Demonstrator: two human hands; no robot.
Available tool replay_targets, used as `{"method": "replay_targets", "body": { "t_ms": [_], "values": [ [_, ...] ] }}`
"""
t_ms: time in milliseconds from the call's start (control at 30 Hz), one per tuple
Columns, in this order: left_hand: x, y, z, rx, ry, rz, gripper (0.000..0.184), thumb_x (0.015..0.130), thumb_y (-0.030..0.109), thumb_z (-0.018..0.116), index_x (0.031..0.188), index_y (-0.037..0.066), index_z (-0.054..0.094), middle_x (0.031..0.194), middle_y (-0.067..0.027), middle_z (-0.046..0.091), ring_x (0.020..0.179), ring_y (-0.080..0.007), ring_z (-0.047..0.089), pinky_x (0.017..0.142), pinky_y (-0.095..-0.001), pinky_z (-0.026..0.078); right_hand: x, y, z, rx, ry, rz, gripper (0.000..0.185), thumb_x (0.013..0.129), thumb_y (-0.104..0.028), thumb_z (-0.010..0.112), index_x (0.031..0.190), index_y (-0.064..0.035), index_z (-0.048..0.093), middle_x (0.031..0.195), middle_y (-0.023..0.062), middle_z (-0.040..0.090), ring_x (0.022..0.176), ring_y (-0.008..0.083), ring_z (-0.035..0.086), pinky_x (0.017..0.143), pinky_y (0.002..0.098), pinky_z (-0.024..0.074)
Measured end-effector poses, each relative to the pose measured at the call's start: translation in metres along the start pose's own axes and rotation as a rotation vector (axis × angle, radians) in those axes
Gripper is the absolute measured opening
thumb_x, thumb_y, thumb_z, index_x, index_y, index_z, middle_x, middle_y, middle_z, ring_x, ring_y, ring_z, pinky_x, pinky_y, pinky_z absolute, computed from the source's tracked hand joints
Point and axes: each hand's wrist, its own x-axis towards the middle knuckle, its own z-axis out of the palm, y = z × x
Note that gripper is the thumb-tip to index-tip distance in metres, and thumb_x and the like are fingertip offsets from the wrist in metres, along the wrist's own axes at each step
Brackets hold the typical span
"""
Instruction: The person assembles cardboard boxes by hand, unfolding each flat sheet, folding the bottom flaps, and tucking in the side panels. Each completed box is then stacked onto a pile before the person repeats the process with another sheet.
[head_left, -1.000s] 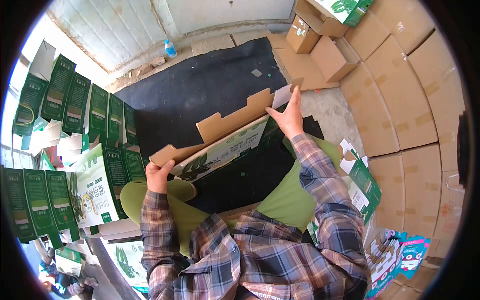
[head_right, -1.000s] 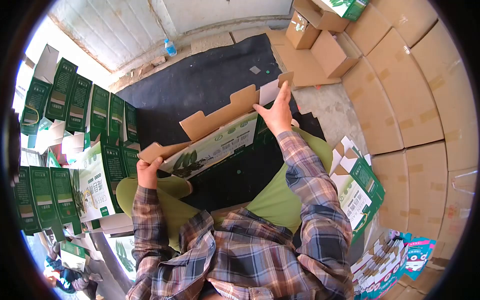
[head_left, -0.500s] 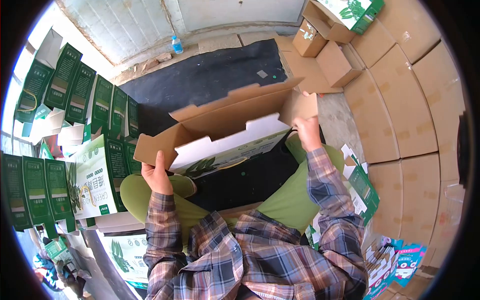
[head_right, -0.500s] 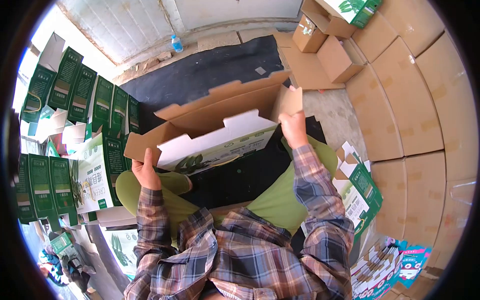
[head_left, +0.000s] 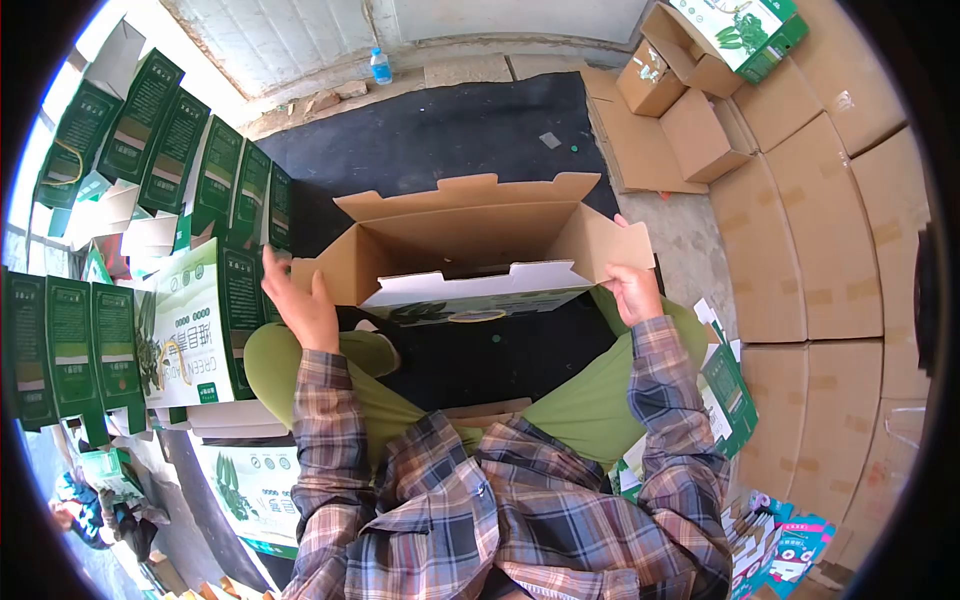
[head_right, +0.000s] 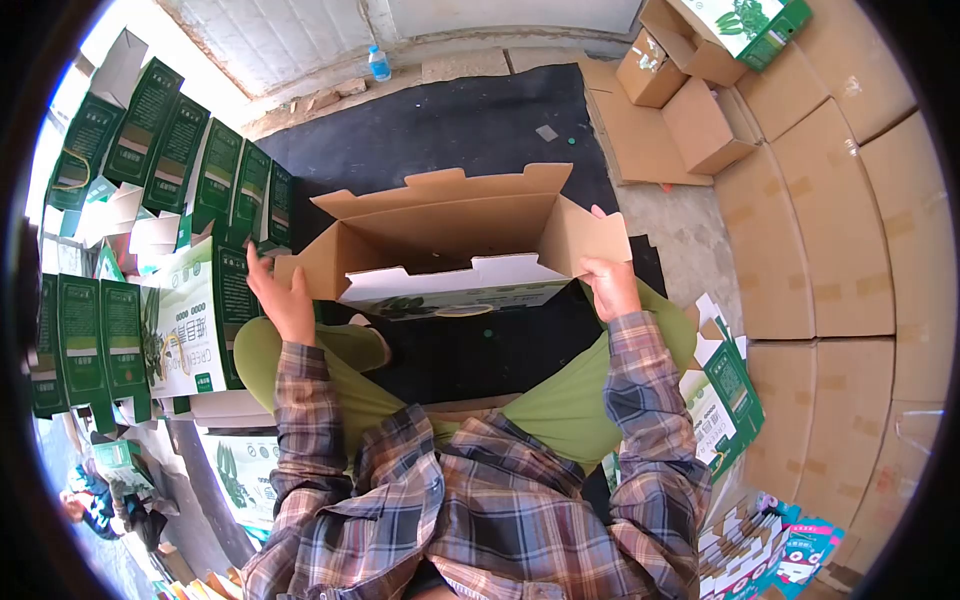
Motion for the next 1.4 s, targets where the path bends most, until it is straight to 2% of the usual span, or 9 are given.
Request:
{"method": "replay_targets", "body": {
  "t_ms": [100,267,467,600,833,1033,1100,1233,1400],
  "values": [
    [0.007,0.033,0.004,0.607,0.008,0.337,0.07,0.076,-0.002,0.056,0.14,0.013,0.033,0.136,-0.0113,0.038,0.129,-0.0305,0.032,0.105,-0.0488,0.025,-0.003,0.003,-0.002,0.035,-0.001,0.007,0.075,0.074,0.012,0.042,0.143,-0.0113,0.028,0.138,0.0089,0.039,0.123,0.0227,0.045,0.095,0.04,0.0452],
    [0.014,0.048,0.023,0.288,-0.206,0.58,0.08,0.069,0.001,0.068,0.14,0.013,0.034,0.139,-0.0087,0.037,0.132,-0.029,0.03,0.11,-0.0489,0.019,-0.014,0.003,-0.001,0.041,0.021,0.005,0.074,0.075,0.012,0.042,0.144,-0.0106,0.027,0.139,0.0079,0.039,0.121,0.0217,0.046,0.094,0.0386,0.0456],
    [0.009,0.03,0.026,-0.132,-0.533,0.652,0.018,0.066,0.001,0.071,0.083,0.007,0.068,0.077,-0.0061,0.056,0.08,-0.0261,0.056,0.068,-0.0356,0.047,-0.014,0.007,-0.011,0.098,0.03,0.039,0.071,0.075,0.011,0.047,0.142,-0.0092,0.032,0.134,0.0081,0.046,0.115,0.0199,0.051,0.092,0.0373,0.0467],
    [0.007,0.016,0.023,-0.063,-0.779,0.671,0.025,0.063,0.004,0.074,0.087,0.007,0.069,0.083,-0.0067,0.059,0.085,-0.0264,0.056,0.073,-0.0375,0.047,-0.008,0.027,-0.031,0.001,0.091,0.059,0.062,0.082,0.005,0.05,0.141,-0.0059,0.032,0.134,0.0099,0.047,0.114,0.0212,0.052,0.09,0.0384,0.0478],
    [0.008,0.021,0.018,0.016,-0.805,0.729,0.031,0.061,0.012,0.077,0.09,0.006,0.068,0.089,-0.0072,0.059,0.092,-0.0279,0.054,0.084,-0.0379,0.044,-0.014,0.007,0.005,-0.359,-0.288,-0.194,0.071,0.082,-0.027,0.071,0.139,-0.003,0.036,0.144,0.0114,0.035,0.131,0.0218,0.035,0.103,0.0337,0.0337],
    [0.003,0.015,0.013,0.074,-0.698,0.732,0.031,0.064,0.011,0.076,0.093,0.006,0.067,0.094,-0.0076,0.06,0.094,-0.0289,0.055,0.095,-0.0411,0.04,-0.007,0.011,0.006,-0.794,-0.356,-0.112,0.069,0.086,-0.056,0.053,0.127,-0.0001,0.052,0.151,0.0111,0.021,0.136,0.0271,0.027,0.107,0.0404,0.0275],
    [0.003,0.032,-0.006,0.032,-0.318,0.779,0.028,0.069,0.006,0.072,0.097,0.005,0.066,0.093,-0.0087,0.059,0.092,-0.0297,0.055,0.098,-0.0424,0.038,-0.009,0.008,0.008,-0.856,-0.372,-0.121,0.065,0.089,-0.052,0.052,0.128,0.0,0.05,0.151,0.012,0.022,0.136,0.0276,0.028,0.107,0.0406,0.0263],
    [-0.019,0.024,-0.026,-0.236,0.201,0.348,0.033,0.09,0.018,0.057,0.119,0.002,0.056,0.108,-0.0098,0.053,0.096,-0.0202,0.05,0.088,-0.0356,0.041,-0.008,0.011,0.005,-0.85,-0.381,-0.138,0.063,0.09,-0.049,0.051,0.128,0.0006,0.05,0.151,0.0126,0.022,0.135,0.0283,0.029,0.107,0.0403,0.0261],
    [-0.032,-0.01,-0.005,-0.785,-0.505,0.063,0.069,0.094,0.05,0.038,0.142,0.002,0.027,0.12,-0.0146,0.052,0.114,-0.024,0.048,0.101,-0.0357,0.033,-0.007,0.011,0.007,-0.838,-0.37,-0.139,0.061,0.091,-0.049,0.05,0.127,0.0006,0.051,0.15,0.0135,0.023,0.135,0.0291,0.029,0.107,0.0383,0.0266]
  ]
}}
